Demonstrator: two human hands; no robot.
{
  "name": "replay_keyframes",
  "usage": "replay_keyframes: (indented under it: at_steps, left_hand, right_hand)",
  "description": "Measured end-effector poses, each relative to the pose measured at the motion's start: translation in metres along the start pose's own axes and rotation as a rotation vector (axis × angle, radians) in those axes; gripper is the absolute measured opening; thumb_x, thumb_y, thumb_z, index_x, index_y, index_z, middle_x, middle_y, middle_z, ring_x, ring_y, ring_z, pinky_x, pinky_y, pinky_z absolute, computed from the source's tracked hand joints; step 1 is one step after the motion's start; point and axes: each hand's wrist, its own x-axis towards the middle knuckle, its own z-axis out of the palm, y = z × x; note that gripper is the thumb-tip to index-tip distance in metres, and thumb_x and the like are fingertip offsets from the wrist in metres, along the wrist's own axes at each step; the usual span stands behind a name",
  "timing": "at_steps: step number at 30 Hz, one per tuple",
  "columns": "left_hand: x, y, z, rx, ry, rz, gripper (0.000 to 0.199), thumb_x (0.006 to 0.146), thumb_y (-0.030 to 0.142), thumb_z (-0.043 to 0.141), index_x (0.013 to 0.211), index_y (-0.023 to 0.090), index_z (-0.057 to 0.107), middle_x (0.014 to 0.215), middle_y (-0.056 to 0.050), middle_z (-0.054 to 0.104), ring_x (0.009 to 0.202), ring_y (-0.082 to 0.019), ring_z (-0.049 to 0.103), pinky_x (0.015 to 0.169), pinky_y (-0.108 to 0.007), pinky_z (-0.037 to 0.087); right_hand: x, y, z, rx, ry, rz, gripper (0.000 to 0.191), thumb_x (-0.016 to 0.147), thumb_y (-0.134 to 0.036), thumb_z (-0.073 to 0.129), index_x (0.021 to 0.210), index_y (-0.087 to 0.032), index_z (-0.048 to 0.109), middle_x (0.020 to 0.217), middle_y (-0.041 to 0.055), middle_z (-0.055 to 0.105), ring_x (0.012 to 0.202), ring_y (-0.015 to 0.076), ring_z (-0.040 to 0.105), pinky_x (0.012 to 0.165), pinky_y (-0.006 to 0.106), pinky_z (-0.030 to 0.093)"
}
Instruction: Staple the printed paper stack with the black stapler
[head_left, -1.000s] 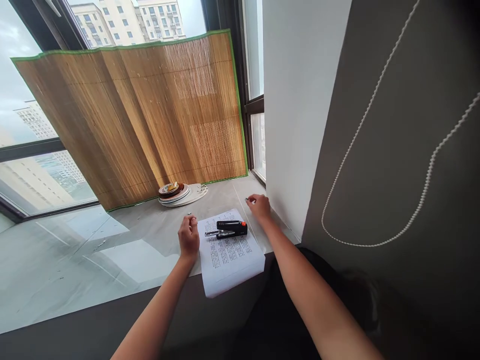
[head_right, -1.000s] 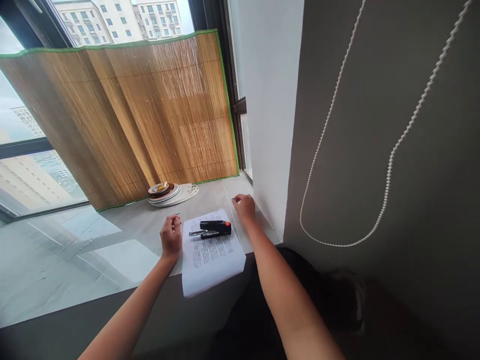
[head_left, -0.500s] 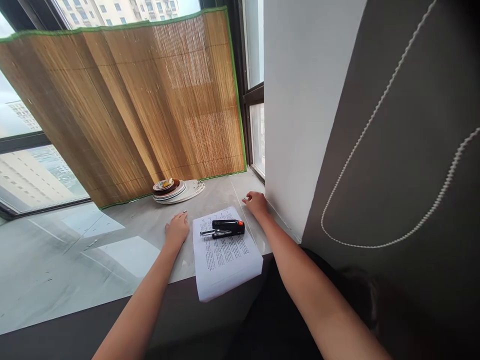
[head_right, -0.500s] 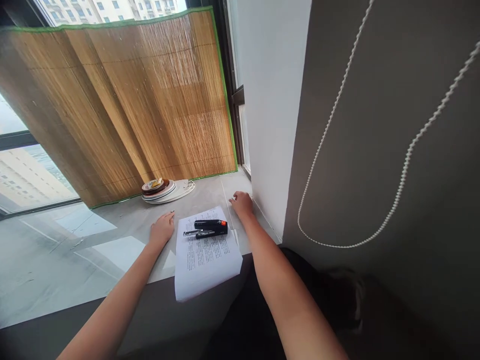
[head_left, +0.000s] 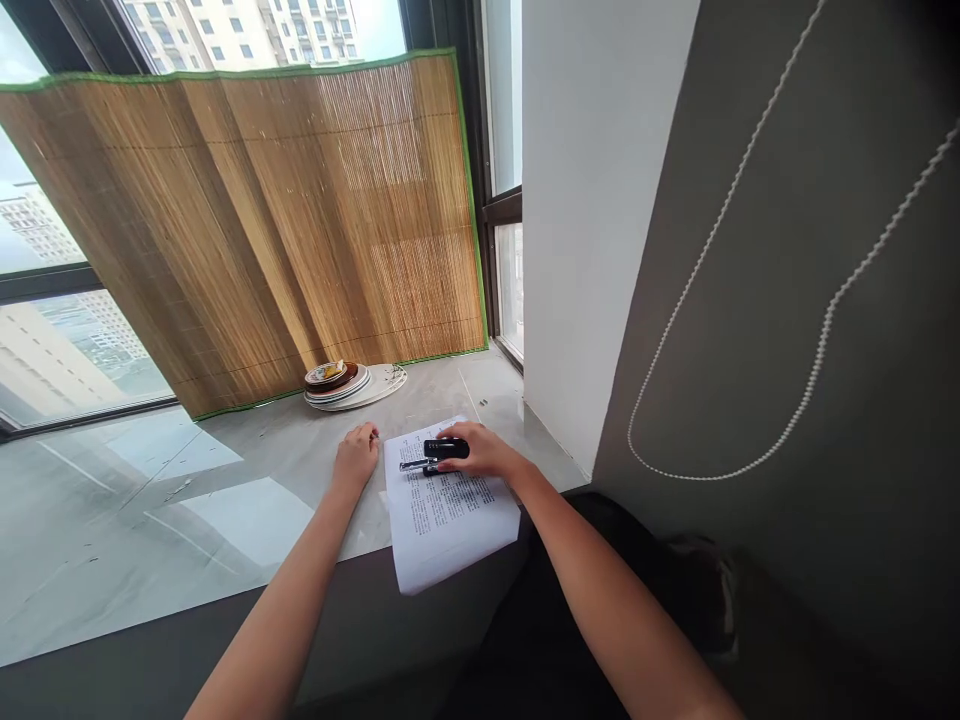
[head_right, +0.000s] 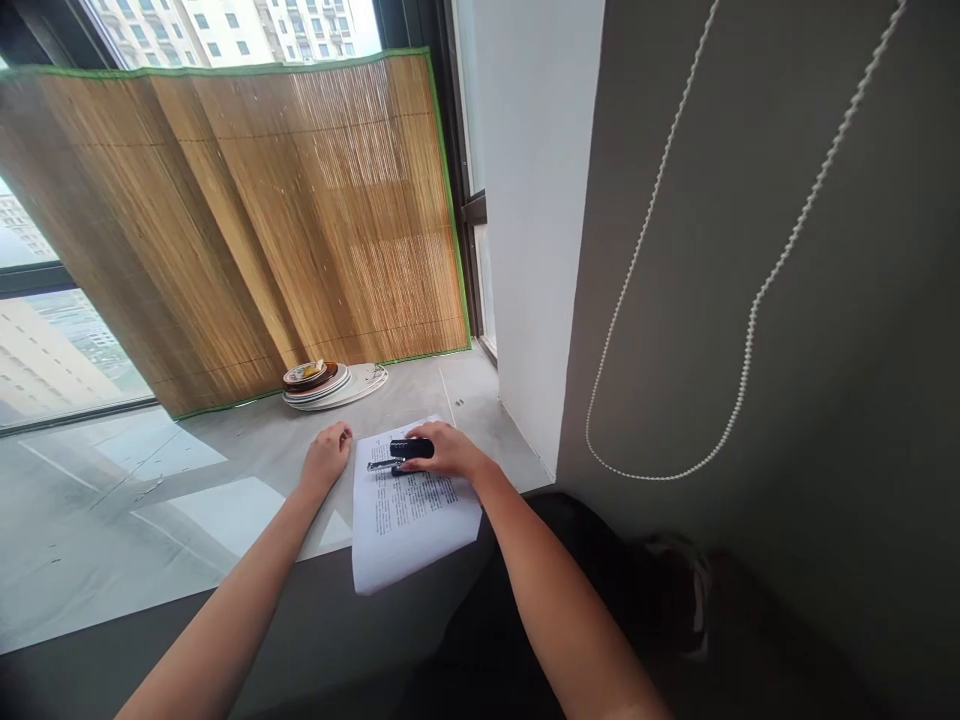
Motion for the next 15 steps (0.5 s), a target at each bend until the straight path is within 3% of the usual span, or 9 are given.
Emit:
replay_keyframes:
  at_steps: [2, 5, 8, 11, 15]
  left_hand:
    - [-0.001, 0.001, -0.002, -0.068, 0.009, 0.009, 0.023, 0.09, 0.012, 0.05, 0.105, 0.021, 0.066, 0.099, -0.011, 0.073, 0.1, -0.03, 0.069, 0.092, -0.04, 0.052]
    - [-0.001, 0.003, -0.006, -0.199, 0.053, 0.061, 0.034, 0.089, 0.008, 0.045, 0.113, 0.02, 0.066, 0.098, -0.01, 0.072, 0.097, -0.027, 0.069, 0.092, -0.039, 0.053]
    - [-0.002, 0.006, -0.012, -0.345, 0.125, 0.15, 0.033, 0.09, 0.013, 0.044, 0.107, 0.02, 0.071, 0.101, -0.01, 0.071, 0.094, -0.024, 0.069, 0.086, -0.036, 0.054]
    - [-0.006, 0.011, -0.018, -0.492, 0.184, 0.139, 0.023, 0.09, 0.02, 0.048, 0.091, 0.021, 0.071, 0.095, -0.008, 0.071, 0.082, -0.021, 0.068, 0.074, -0.032, 0.054]
    - [-0.012, 0.027, -0.023, -0.669, 0.142, 0.118, 0.02, 0.095, 0.029, 0.05, 0.094, 0.021, 0.069, 0.075, -0.002, 0.067, 0.061, -0.016, 0.063, 0.062, -0.028, 0.052]
  right_hand:
    - [-0.001, -0.001, 0.005, -0.085, -0.046, 0.004, 0.039, 0.084, -0.039, 0.085, 0.118, -0.024, 0.073, 0.111, 0.0053, 0.075, 0.104, 0.024, 0.068, 0.088, 0.032, 0.049]
    - [-0.001, -0.002, 0.011, -0.198, -0.012, 0.069, 0.022, 0.085, -0.033, 0.082, 0.103, -0.023, 0.073, 0.1, 0.0049, 0.075, 0.095, 0.0234, 0.068, 0.078, 0.029, 0.046]
    - [0.001, -0.004, 0.014, -0.258, 0.044, 0.14, 0.021, 0.085, -0.034, 0.081, 0.098, -0.022, 0.071, 0.099, 0.0055, 0.075, 0.092, 0.0232, 0.067, 0.073, 0.029, 0.042]
    - [0.003, -0.004, 0.015, -0.274, 0.057, 0.173, 0.02, 0.085, -0.033, 0.081, 0.097, -0.022, 0.069, 0.097, 0.0052, 0.074, 0.09, 0.0227, 0.067, 0.07, 0.029, 0.04]
    - [0.004, -0.003, 0.016, -0.271, 0.062, 0.156, 0.022, 0.085, -0.035, 0.08, 0.098, -0.023, 0.068, 0.098, 0.0052, 0.074, 0.088, 0.0222, 0.067, 0.07, 0.028, 0.04]
